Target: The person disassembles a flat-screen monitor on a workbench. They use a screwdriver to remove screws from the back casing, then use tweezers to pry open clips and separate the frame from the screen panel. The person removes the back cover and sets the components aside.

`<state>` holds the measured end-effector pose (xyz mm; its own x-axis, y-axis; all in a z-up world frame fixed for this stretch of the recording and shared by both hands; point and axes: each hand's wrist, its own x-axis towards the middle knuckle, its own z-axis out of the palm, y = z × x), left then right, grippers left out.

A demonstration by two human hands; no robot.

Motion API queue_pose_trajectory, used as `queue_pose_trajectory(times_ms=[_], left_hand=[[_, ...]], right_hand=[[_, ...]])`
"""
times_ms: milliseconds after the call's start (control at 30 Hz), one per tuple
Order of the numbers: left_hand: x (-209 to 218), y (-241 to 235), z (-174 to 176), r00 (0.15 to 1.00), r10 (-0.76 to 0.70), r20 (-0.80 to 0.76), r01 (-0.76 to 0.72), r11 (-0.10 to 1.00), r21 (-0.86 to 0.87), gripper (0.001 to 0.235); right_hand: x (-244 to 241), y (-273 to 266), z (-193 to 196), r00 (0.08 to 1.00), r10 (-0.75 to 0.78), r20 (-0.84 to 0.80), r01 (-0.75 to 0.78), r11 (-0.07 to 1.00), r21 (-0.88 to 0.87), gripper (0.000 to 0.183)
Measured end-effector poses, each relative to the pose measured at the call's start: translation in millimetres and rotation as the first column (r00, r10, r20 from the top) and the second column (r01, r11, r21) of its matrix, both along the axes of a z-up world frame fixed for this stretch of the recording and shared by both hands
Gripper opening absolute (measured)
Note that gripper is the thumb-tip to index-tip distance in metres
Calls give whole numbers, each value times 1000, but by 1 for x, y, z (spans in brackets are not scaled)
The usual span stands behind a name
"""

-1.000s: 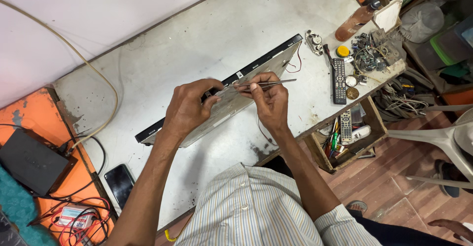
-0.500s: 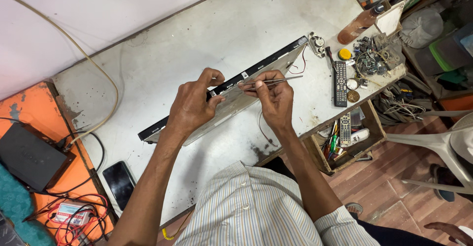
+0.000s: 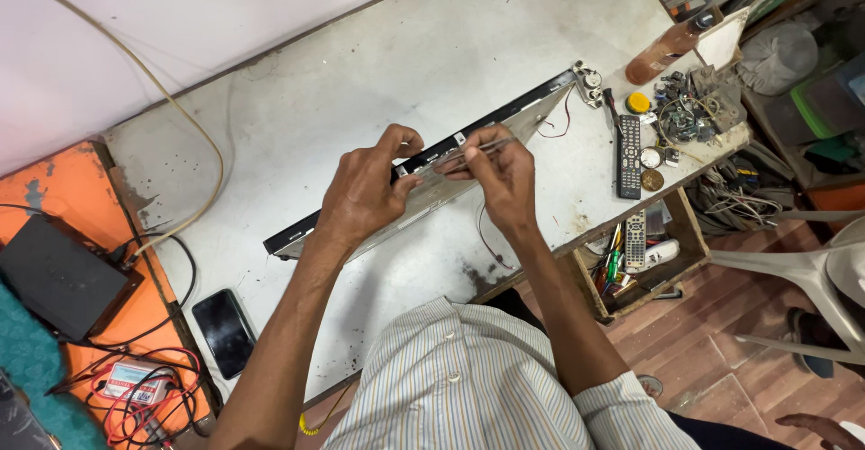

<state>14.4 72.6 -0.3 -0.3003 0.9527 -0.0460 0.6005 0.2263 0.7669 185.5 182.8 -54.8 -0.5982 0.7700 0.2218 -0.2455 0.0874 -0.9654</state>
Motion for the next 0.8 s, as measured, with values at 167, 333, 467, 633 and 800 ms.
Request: queue_pose_trajectory(times_ms=[167,333,467,633,800], left_hand=[[-1,-2,3,999,-33,-42,35,997,63,51],[-3,-2,1,998,-35,-49,39,997,73,44],[-3,-2,0,999,-36,-35,39,996,80,43],[-2,-3,1,999,-40,-28,42,995,85,35],[-1,-2,7,1000,11,1,-11,1000,-19,28]], right_hand=[[3,-28,-8,986,-110,-125,129,979,159,5],[7,-49,-11,985,-131,-110,154,957,245,7],[8,-49,-7,985,-160,-55,168,880,445,8],[9,-48,-5,978,-209,-15,171,753,635,9],[8,-48,-8,974,-227,-9,178,736,653,10]])
